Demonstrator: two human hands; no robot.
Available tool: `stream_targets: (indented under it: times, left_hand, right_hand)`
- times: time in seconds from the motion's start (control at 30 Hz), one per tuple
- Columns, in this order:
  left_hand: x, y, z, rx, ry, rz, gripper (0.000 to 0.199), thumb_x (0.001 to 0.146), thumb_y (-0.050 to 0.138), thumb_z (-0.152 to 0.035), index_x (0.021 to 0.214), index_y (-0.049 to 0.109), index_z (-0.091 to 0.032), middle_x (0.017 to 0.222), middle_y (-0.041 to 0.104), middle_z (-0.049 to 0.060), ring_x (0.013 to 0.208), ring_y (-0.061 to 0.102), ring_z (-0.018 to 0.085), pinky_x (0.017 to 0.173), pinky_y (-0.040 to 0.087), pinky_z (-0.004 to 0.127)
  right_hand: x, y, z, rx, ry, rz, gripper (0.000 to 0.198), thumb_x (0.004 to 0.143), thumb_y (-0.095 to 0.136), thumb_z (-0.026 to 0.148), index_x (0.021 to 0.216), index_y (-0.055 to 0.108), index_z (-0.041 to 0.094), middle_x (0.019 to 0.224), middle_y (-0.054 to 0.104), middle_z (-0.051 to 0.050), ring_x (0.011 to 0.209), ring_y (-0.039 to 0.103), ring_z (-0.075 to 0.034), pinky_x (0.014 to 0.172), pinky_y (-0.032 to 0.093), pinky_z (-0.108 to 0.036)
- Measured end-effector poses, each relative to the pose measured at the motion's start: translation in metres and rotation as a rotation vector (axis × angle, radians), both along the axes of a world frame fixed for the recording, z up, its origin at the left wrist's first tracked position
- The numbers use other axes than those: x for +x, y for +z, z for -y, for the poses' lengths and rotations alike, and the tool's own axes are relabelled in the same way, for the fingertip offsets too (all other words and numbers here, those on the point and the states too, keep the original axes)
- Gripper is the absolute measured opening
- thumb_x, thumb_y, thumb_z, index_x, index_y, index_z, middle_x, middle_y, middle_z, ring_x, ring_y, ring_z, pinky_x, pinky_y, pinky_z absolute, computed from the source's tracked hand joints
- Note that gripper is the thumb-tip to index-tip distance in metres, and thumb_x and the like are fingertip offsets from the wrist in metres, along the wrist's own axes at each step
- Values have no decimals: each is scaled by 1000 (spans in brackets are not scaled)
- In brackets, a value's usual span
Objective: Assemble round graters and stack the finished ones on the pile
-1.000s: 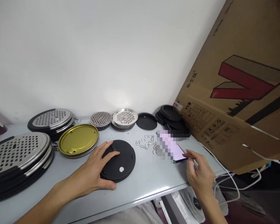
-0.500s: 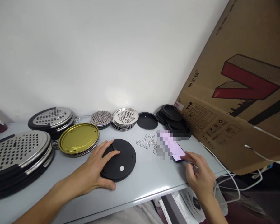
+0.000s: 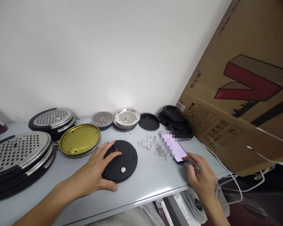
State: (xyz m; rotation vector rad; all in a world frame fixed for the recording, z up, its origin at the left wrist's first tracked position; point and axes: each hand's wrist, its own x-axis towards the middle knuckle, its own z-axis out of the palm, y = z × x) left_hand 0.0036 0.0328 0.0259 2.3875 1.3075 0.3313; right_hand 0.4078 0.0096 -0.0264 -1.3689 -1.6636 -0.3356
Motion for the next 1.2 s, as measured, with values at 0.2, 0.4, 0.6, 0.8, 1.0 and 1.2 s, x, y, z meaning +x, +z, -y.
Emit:
stream_targets:
  times: [0.2, 0.4, 0.6, 0.8, 1.0, 1.2]
  left_hand:
    - [0, -1, -1, 11, 0, 14, 87, 66, 78, -59, 142, 40, -39, 161, 13, 3, 146, 13, 40, 113, 26, 60]
    - [1, -1, 0, -5, 2, -14, 86, 69, 76, -60, 143, 37, -40, 162, 11, 2, 147, 11, 38, 114, 26, 60]
    - [-1, -4, -3, 10, -7, -5, 88, 68, 76, -61, 143, 37, -39, 162, 10, 3, 147, 10, 39, 114, 25, 60]
    - [0, -3, -3, 9, -3, 12, 88, 67, 76, -62, 143, 38, -40, 162, 12, 3, 146, 11, 39, 114, 25, 61]
    - [-1, -2, -1, 3, -10, 23, 87, 67, 76, -63, 143, 40, -38, 162, 13, 5, 146, 13, 41, 113, 26, 62]
    - [-1, -2, -4, 26, -15, 31, 88, 65, 80, -57, 142, 42, -39, 161, 15, 4, 146, 15, 41, 113, 27, 61]
  right_hand:
    - [-1, 0, 0, -11, -26, -7, 35, 82, 46, 7, 111, 60, 21, 88, 69, -4, 87, 64, -22, 82, 50, -37]
    - [3, -2, -7, -151, -63, 31, 41, 86, 44, 15, 126, 51, 19, 102, 69, -9, 102, 60, -26, 93, 46, -45]
    - [5, 0, -17, -283, -26, 123, 45, 88, 40, 19, 133, 44, 19, 123, 61, -12, 113, 55, -29, 101, 40, -53]
    - [3, 0, -9, -149, -57, 20, 40, 88, 44, 21, 126, 51, 17, 121, 59, -14, 116, 54, -28, 102, 42, -49]
    - [-25, 27, -18, -142, -57, -58, 34, 89, 46, 22, 122, 55, 19, 114, 64, -12, 106, 60, -27, 94, 48, -44]
    - [-118, 89, -64, -469, 451, 138, 34, 94, 47, 23, 127, 54, 22, 112, 68, -9, 99, 65, -22, 88, 50, -36]
